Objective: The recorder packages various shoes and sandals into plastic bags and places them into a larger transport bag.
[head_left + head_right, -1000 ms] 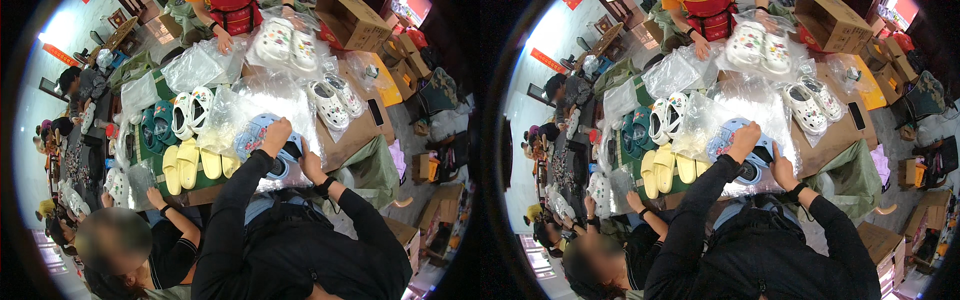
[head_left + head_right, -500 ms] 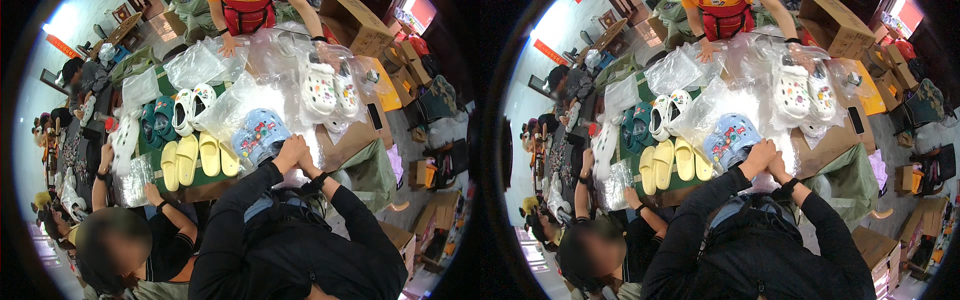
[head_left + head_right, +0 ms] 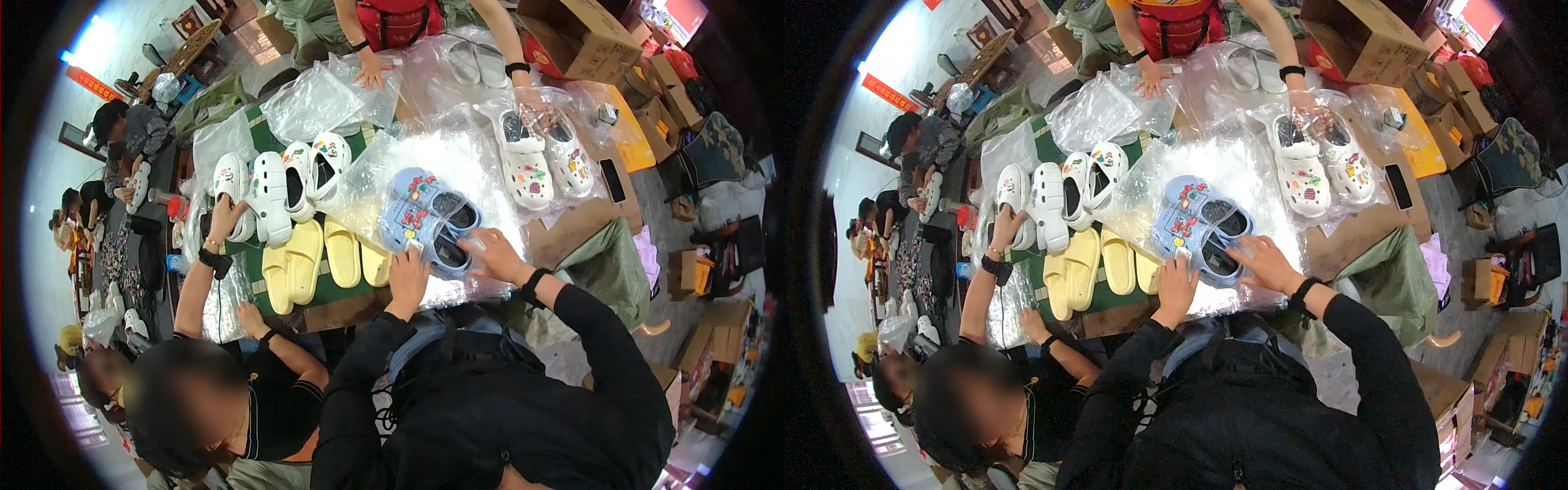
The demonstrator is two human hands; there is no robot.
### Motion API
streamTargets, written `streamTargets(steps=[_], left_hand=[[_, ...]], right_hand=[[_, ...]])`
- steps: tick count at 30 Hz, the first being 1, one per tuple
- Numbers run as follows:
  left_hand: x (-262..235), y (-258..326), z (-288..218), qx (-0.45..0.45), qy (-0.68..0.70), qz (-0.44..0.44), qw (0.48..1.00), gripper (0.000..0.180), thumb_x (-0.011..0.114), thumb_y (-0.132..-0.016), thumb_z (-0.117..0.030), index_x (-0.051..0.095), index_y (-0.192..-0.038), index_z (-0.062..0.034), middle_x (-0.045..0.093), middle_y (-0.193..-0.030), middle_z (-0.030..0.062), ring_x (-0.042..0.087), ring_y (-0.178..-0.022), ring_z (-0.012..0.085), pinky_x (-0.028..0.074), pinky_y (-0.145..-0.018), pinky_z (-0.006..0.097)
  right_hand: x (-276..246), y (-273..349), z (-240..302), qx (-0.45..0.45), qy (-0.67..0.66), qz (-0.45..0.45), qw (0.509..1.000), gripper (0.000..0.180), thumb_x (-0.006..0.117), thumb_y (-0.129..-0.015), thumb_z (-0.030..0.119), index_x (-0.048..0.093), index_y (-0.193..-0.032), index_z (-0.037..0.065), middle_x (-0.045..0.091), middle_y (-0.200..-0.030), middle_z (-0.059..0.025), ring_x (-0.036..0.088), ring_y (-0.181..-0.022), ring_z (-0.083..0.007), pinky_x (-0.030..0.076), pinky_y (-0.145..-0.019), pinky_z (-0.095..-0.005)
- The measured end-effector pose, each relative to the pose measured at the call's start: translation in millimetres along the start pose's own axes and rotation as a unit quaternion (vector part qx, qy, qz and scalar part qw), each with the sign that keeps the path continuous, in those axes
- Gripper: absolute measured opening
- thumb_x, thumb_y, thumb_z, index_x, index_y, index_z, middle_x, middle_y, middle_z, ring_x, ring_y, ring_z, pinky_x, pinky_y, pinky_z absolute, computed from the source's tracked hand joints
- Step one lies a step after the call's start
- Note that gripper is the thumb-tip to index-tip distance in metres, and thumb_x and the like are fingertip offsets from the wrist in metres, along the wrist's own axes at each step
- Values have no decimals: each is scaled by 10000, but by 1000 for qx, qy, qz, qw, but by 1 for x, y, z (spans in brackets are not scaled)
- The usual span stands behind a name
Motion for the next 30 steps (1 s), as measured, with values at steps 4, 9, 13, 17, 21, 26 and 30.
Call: streamTargets(steps=[4,9,13,17,21,26,30], left_hand=[[32,4,12,7,-27,45,999,219,549,-784,-157,460,-945,-39,530,-839,149,549,-765,330,461,-631,403],[32,1,-1,61,-80,29,995,157,520,-761,-82,463,-905,-59,514,-776,78,600,-734,246,498,-527,324],[4,-7,-12,103,-80,17,991,169,510,-758,-67,465,-921,-55,504,-773,81,596,-720,236,494,-521,314],[-20,-6,-20,162,-88,-10,983,165,525,-738,-76,467,-890,-47,490,-778,91,564,-697,238,479,-547,310],[-30,-1,-16,180,-67,-3,981,153,523,-720,-65,468,-860,-37,480,-784,105,533,-723,250,456,-581,322],[-9,21,6,181,-28,-2,983,128,510,-723,-38,461,-841,-23,472,-795,115,511,-703,269,437,-581,345],[7,29,27,116,52,12,992,123,514,-732,-34,448,-833,-14,477,-797,157,506,-732,329,440,-609,386]], right_hand=[[34,-9,29,-146,138,8,980,431,616,-690,235,488,-1092,147,478,-1123,-138,412,-1134,-300,300,-978,-469],[46,-13,40,-202,115,22,972,243,568,-706,185,493,-931,132,479,-821,-20,481,-893,-204,325,-942,-420],[36,-30,43,-172,31,47,984,248,585,-713,191,488,-926,111,488,-832,-38,487,-887,-210,359,-895,-402],[34,-54,47,-145,-34,82,985,306,636,-685,181,475,-920,69,506,-878,-67,492,-907,-251,444,-755,-361],[29,-68,53,-124,-81,67,987,385,666,-656,159,465,-956,28,508,-964,-99,484,-946,-282,476,-685,-348],[31,-76,52,-68,-91,19,993,405,647,-665,142,469,-1012,32,505,-995,-115,483,-966,-290,438,-753,-357],[18,-75,70,-149,-29,-65,986,359,596,-694,96,496,-1033,33,527,-996,-115,506,-946,-282,425,-759,-365]])
Point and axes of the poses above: each hand's wrist, its own y-axis away from the middle knuckle, its own x-axis out of the palm, z = x × y, the point moved 10 cm from there along -y, towards the middle knuckle
